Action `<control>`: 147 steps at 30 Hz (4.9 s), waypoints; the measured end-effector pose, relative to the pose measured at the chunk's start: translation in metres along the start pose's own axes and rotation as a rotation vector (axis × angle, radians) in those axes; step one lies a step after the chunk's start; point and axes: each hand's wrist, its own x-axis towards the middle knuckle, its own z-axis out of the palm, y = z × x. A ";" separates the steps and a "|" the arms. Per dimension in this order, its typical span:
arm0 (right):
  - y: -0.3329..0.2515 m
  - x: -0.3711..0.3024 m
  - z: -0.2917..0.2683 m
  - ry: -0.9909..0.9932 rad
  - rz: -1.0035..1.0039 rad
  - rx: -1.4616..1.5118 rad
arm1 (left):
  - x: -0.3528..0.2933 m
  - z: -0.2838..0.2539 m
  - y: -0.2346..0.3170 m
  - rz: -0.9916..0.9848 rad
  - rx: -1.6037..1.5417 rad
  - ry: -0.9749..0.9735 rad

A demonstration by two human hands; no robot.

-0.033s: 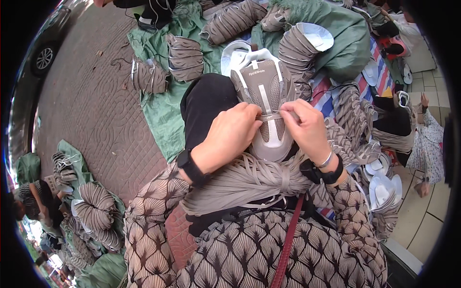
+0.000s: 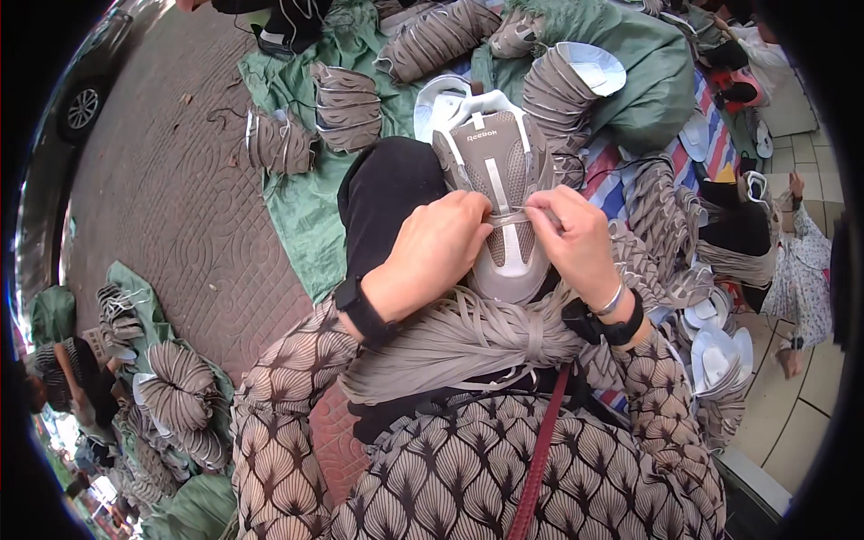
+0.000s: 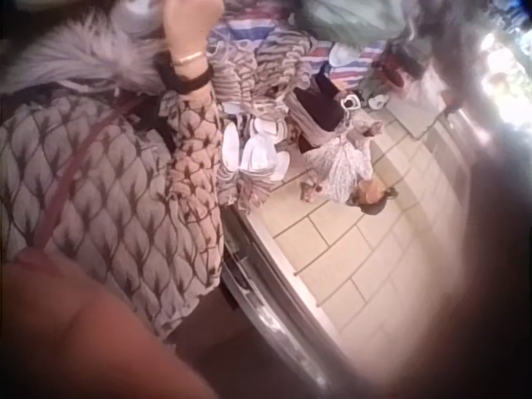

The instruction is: The person is lacing a white Reebok sneaker with beige shoelaces. They thread the laces through the eyelets, pull them tight, and tie a knot at the top. The task is performed while sitting on the ground with stacks of similar shoes nearby.

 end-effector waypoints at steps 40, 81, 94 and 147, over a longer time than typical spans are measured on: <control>0.006 0.017 0.005 -0.165 -0.090 -0.005 | 0.011 0.016 -0.011 -0.063 -0.044 -0.010; 0.330 -0.306 -0.430 0.402 0.747 -0.532 | -0.415 -0.396 -0.235 -0.917 -0.926 1.043; 0.246 -0.282 -0.422 1.172 0.927 0.350 | -0.384 -0.326 -0.247 -0.752 -0.748 1.189; 0.042 0.001 -0.013 -0.148 0.419 0.423 | 0.003 0.006 0.007 0.021 0.441 0.041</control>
